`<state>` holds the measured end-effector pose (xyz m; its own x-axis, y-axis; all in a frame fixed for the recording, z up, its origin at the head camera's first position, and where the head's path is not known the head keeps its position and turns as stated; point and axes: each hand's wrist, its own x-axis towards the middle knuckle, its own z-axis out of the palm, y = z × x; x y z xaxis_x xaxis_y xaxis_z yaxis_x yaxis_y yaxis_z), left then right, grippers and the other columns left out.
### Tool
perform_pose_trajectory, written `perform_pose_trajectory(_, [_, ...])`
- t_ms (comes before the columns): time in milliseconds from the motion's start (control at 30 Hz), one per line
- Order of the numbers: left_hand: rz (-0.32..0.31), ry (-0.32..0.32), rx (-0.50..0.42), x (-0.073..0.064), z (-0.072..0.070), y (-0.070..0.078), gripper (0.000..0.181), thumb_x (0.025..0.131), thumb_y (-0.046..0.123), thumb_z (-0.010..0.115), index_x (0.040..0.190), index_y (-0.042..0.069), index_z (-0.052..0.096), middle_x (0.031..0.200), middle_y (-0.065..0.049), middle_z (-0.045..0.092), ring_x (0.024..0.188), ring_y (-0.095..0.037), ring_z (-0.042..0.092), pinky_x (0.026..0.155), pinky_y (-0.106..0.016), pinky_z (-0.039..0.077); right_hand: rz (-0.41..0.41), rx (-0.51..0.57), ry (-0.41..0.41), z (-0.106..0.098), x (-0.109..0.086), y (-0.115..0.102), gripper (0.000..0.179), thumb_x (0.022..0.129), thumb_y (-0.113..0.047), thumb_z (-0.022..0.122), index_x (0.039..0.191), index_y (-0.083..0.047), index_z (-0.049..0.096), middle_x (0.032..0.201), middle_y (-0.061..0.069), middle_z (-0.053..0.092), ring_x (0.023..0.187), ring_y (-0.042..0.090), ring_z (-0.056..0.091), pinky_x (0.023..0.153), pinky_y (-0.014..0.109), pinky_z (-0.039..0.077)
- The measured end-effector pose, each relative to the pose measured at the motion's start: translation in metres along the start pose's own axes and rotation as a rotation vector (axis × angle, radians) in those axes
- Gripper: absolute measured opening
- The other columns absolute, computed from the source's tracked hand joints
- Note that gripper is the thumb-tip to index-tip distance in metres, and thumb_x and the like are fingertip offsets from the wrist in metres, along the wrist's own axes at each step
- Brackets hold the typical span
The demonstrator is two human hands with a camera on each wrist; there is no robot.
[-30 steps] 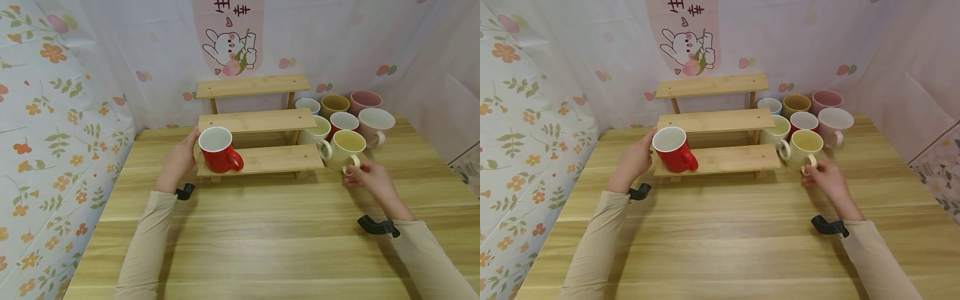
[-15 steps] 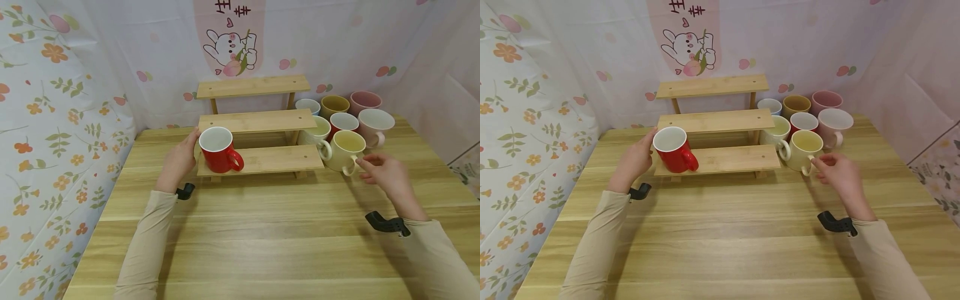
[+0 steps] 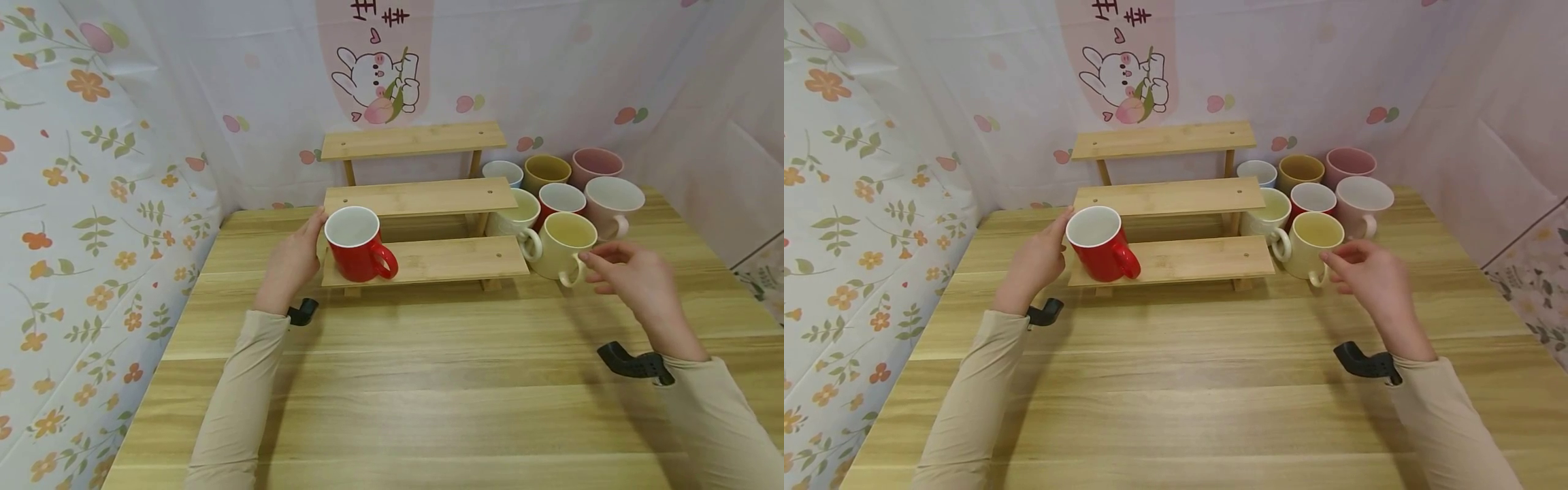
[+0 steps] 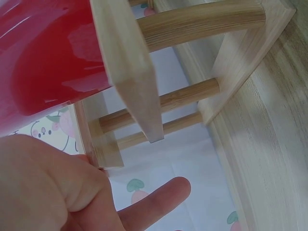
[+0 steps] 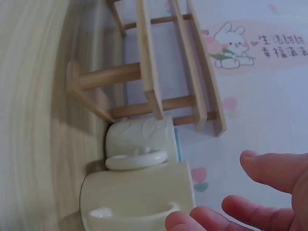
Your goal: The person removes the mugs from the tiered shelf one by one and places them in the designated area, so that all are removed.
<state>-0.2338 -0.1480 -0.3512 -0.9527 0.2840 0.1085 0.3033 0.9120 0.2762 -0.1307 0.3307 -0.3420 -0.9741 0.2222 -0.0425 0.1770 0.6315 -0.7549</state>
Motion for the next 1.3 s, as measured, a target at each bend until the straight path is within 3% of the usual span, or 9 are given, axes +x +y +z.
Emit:
perform_pose_trajectory(200, [-0.004, 0.0, -0.001, -0.001, -0.001, 0.0, 0.072, 0.079, -0.012, 0.052, 0.145, 0.012, 0.035, 0.155, -0.006, 0.032, 0.079, -0.039, 0.063, 0.062, -0.047, 0.05, -0.01, 0.0, -0.026, 0.007, -0.002, -0.011, 0.056, 0.09, -0.044, 0.061, 0.117, 0.004, 0.057, 0.077, -0.017, 0.064, 0.064, -0.002, 0.066, 0.058, 0.022, 0.055])
perform_pose_trajectory(433, [0.005, 0.003, 0.003, 0.0, 0.0, 0.001, 0.072, 0.079, -0.012, 0.053, 0.144, 0.013, 0.035, 0.155, -0.005, 0.032, 0.076, -0.038, 0.062, 0.06, -0.046, 0.05, -0.048, -0.004, -0.062, 0.017, -0.001, -0.023, 0.048, 0.092, -0.039, 0.06, 0.113, 0.004, 0.057, 0.078, -0.014, 0.063, 0.064, -0.002, 0.065, 0.057, 0.021, 0.055])
perform_pose_trajectory(700, [-0.014, -0.016, -0.003, 0.0, 0.0, 0.001, 0.073, 0.079, -0.011, 0.052, 0.146, 0.013, 0.033, 0.156, -0.004, 0.03, 0.078, -0.037, 0.062, 0.06, -0.046, 0.05, -0.092, -0.054, -0.142, 0.029, 0.0, -0.039, 0.036, 0.095, -0.029, 0.058, 0.108, 0.004, 0.061, 0.097, 0.021, 0.067, 0.065, 0.002, 0.066, 0.057, 0.022, 0.053])
perform_pose_trajectory(1300, [-0.018, -0.004, -0.001, 0.0, 0.0, -0.001, 0.072, 0.08, -0.01, 0.052, 0.146, 0.014, 0.033, 0.155, -0.004, 0.032, 0.079, -0.039, 0.062, 0.061, -0.047, 0.051, -0.164, -0.075, -0.23, 0.063, 0.004, -0.076, 0.029, 0.091, -0.028, 0.064, 0.101, 0.0, 0.065, 0.089, 0.017, 0.07, 0.069, 0.013, 0.065, 0.061, 0.021, 0.052])
